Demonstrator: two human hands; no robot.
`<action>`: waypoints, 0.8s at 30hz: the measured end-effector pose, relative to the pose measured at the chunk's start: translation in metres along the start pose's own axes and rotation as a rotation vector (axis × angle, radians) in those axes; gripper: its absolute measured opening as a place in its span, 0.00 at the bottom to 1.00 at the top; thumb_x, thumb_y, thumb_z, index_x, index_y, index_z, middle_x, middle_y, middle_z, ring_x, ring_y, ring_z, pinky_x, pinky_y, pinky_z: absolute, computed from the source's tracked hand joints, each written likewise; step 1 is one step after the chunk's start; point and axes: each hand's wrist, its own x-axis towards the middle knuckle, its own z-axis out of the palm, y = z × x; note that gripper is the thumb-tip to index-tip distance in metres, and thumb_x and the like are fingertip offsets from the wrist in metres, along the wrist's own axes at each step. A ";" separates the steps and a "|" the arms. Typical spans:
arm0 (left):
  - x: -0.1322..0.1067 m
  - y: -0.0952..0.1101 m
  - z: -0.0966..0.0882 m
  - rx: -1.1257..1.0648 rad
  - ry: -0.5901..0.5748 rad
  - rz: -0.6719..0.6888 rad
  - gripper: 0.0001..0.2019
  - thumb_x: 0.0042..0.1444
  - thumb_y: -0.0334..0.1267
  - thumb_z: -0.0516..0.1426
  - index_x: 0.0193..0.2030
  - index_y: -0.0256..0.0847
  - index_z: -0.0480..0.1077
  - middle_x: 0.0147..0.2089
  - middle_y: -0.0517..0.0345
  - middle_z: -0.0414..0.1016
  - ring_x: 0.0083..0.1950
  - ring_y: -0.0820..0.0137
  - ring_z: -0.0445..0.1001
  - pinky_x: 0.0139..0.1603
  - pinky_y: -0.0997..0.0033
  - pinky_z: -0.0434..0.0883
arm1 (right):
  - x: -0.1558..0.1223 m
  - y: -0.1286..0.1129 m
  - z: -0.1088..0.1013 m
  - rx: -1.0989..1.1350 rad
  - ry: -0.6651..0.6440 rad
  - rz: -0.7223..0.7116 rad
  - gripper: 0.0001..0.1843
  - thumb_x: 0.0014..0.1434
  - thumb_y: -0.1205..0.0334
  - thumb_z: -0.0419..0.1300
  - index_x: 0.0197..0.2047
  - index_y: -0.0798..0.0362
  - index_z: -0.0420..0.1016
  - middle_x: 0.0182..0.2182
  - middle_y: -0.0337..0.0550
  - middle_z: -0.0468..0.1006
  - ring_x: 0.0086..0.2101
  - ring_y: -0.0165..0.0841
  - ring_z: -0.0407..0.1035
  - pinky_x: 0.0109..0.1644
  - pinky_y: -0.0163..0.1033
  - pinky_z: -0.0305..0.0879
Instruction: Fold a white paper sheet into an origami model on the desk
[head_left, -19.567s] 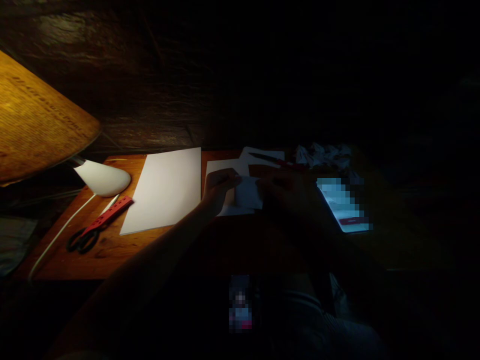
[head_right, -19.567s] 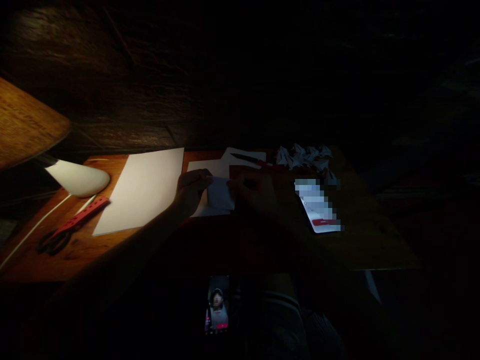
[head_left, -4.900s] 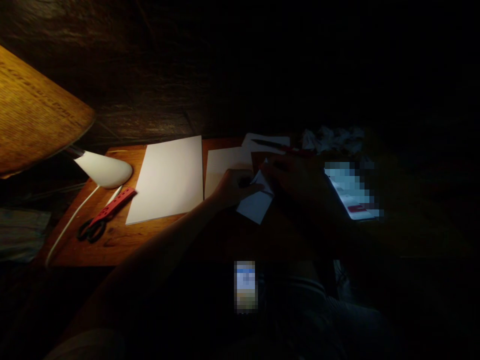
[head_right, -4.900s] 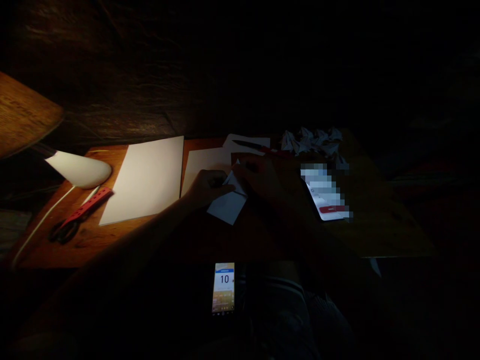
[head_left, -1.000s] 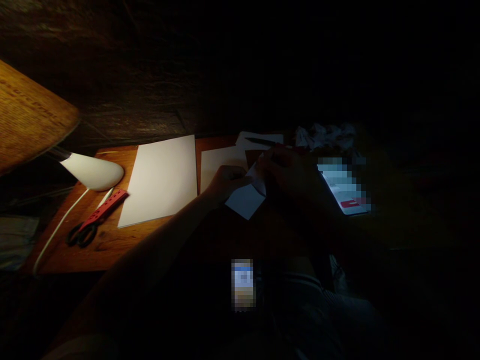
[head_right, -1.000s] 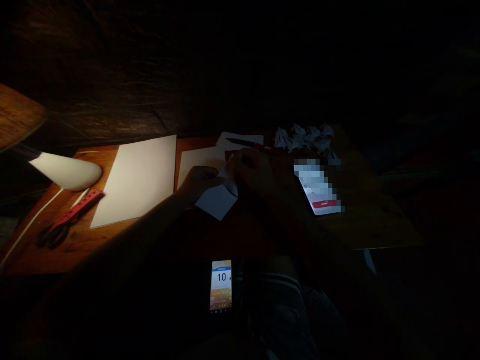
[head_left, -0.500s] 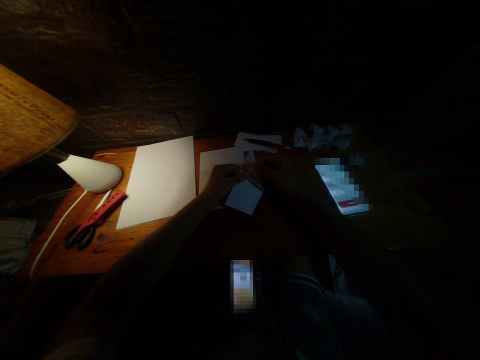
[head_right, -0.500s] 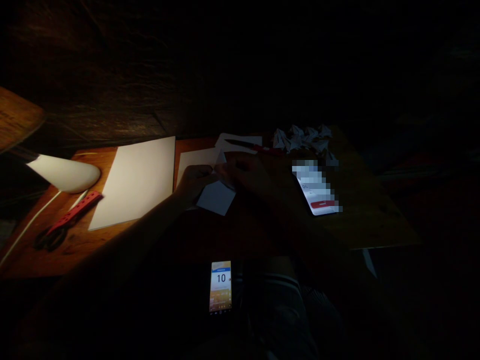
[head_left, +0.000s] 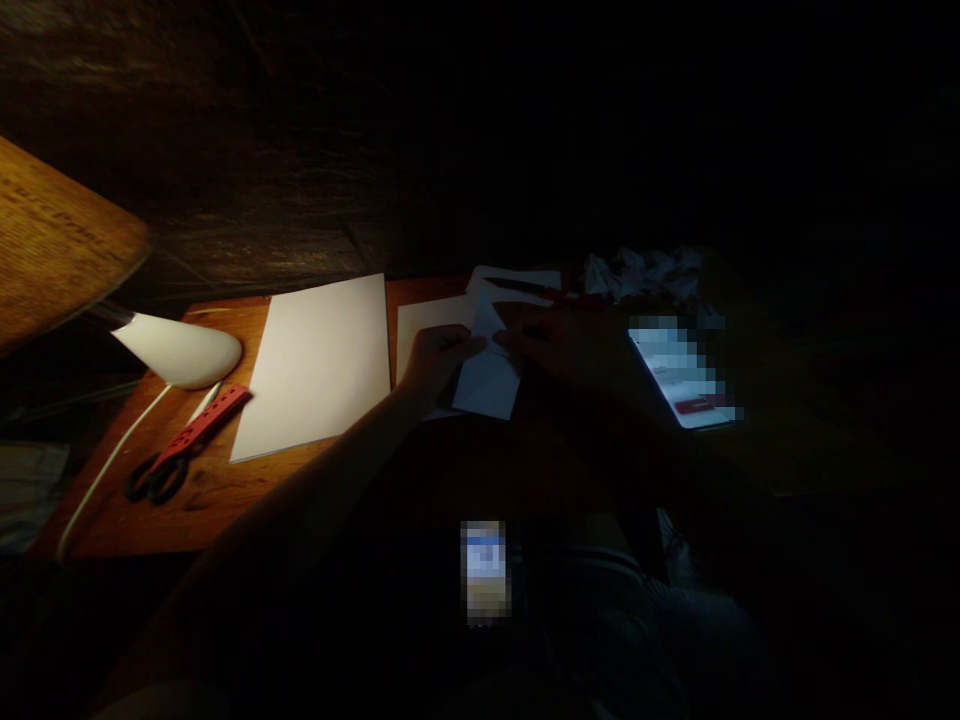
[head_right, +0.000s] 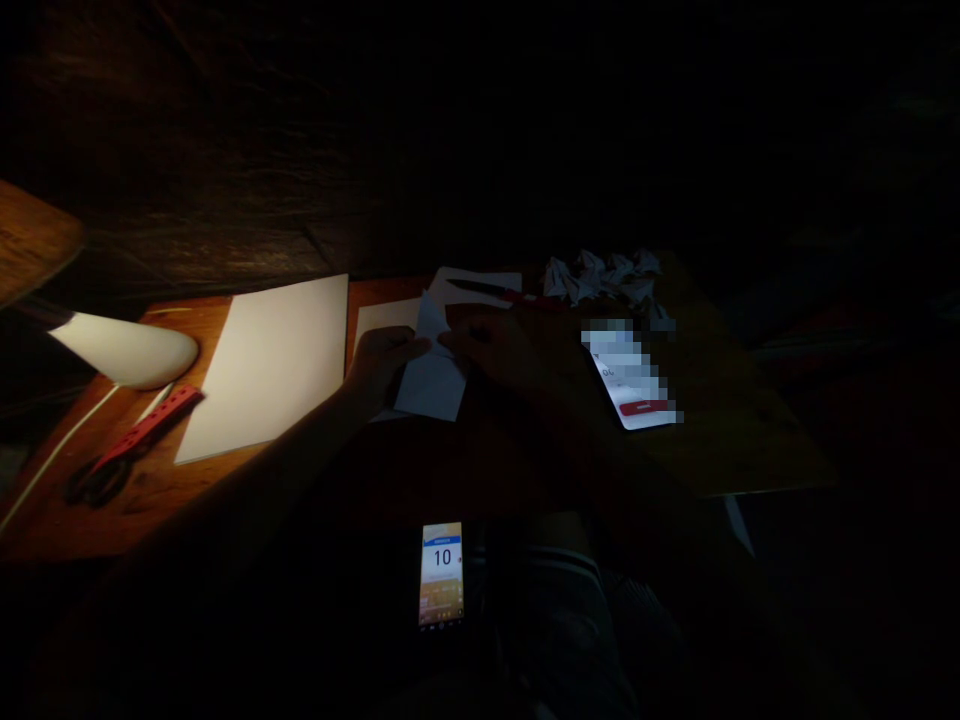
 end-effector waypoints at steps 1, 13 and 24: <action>0.000 0.000 0.000 -0.005 0.002 -0.003 0.22 0.40 0.50 0.73 0.20 0.40 0.68 0.21 0.64 0.63 0.23 0.77 0.60 0.23 0.73 0.54 | 0.000 0.000 0.000 -0.002 0.005 -0.006 0.24 0.59 0.41 0.67 0.24 0.51 0.71 0.25 0.37 0.72 0.28 0.29 0.63 0.32 0.37 0.58; 0.002 -0.002 -0.002 -0.042 0.057 -0.004 0.18 0.45 0.43 0.71 0.20 0.40 0.67 0.20 0.64 0.62 0.21 0.77 0.60 0.23 0.73 0.53 | -0.002 0.002 0.000 -0.018 0.004 -0.003 0.21 0.59 0.44 0.68 0.26 0.52 0.75 0.28 0.40 0.77 0.30 0.31 0.67 0.35 0.37 0.62; 0.000 0.000 0.000 -0.090 0.073 0.043 0.20 0.46 0.43 0.72 0.19 0.40 0.65 0.20 0.65 0.61 0.23 0.78 0.60 0.22 0.75 0.54 | -0.003 -0.007 -0.003 -0.140 0.050 -0.007 0.16 0.62 0.53 0.67 0.26 0.53 0.75 0.26 0.38 0.76 0.29 0.31 0.66 0.33 0.37 0.60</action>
